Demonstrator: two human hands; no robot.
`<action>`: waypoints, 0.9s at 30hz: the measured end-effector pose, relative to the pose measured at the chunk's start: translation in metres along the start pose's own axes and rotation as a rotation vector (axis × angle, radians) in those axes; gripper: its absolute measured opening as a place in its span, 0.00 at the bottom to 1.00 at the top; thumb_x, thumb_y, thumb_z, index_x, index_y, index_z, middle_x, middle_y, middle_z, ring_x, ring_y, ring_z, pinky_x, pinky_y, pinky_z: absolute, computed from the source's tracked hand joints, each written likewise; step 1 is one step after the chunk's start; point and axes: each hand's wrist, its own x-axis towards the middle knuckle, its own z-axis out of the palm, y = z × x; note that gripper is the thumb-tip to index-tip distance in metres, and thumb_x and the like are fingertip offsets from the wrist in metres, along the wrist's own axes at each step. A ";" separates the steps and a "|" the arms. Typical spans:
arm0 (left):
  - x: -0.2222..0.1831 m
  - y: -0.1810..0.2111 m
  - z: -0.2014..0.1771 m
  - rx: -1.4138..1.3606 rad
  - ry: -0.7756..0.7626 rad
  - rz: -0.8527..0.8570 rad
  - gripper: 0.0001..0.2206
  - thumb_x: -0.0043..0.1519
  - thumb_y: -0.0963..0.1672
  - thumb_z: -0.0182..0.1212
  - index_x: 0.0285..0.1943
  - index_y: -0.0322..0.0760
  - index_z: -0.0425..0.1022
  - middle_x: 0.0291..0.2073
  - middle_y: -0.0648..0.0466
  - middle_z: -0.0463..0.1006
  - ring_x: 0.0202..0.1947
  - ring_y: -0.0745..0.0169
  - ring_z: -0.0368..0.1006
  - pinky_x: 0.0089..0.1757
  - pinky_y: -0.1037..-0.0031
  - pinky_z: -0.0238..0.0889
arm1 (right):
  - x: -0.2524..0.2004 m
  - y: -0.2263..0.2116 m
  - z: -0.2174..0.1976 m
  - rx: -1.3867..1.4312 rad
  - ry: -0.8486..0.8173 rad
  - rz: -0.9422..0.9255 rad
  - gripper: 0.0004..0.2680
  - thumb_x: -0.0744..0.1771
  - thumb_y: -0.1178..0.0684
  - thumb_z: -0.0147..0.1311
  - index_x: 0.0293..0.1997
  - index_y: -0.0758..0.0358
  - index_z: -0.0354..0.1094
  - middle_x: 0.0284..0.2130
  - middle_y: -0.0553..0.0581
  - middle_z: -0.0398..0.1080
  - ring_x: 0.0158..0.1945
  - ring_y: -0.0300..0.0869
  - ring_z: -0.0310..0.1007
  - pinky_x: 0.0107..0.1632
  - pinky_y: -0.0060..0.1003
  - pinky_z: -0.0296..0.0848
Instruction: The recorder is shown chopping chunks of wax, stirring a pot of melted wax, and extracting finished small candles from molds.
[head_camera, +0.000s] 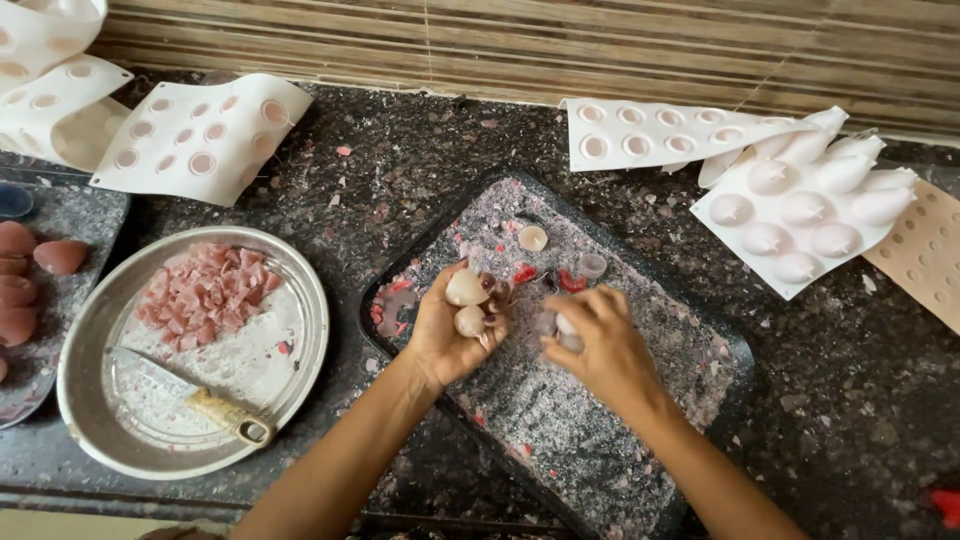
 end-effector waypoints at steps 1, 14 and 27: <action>-0.002 -0.001 0.004 -0.021 0.044 0.012 0.19 0.69 0.53 0.50 0.40 0.34 0.73 0.35 0.46 0.77 0.32 0.59 0.73 0.33 0.73 0.69 | 0.002 -0.004 -0.007 0.119 0.030 0.085 0.18 0.60 0.50 0.67 0.55 0.56 0.72 0.49 0.59 0.68 0.59 0.55 0.61 0.46 0.47 0.80; 0.000 -0.054 -0.002 -0.144 -0.430 -0.090 0.25 0.71 0.50 0.43 0.76 0.41 0.65 0.63 0.37 0.72 0.60 0.39 0.71 0.54 0.50 0.68 | 0.011 -0.053 -0.060 0.768 -0.015 0.339 0.13 0.66 0.50 0.57 0.55 0.62 0.70 0.42 0.57 0.76 0.38 0.41 0.80 0.39 0.37 0.84; -0.015 -0.057 0.025 -0.188 -0.274 -0.139 0.19 0.68 0.53 0.46 0.60 0.47 0.74 0.63 0.42 0.72 0.65 0.40 0.68 0.60 0.34 0.57 | -0.001 -0.046 -0.072 0.888 0.056 0.515 0.15 0.73 0.47 0.40 0.57 0.60 0.76 0.36 0.59 0.74 0.26 0.47 0.66 0.26 0.42 0.67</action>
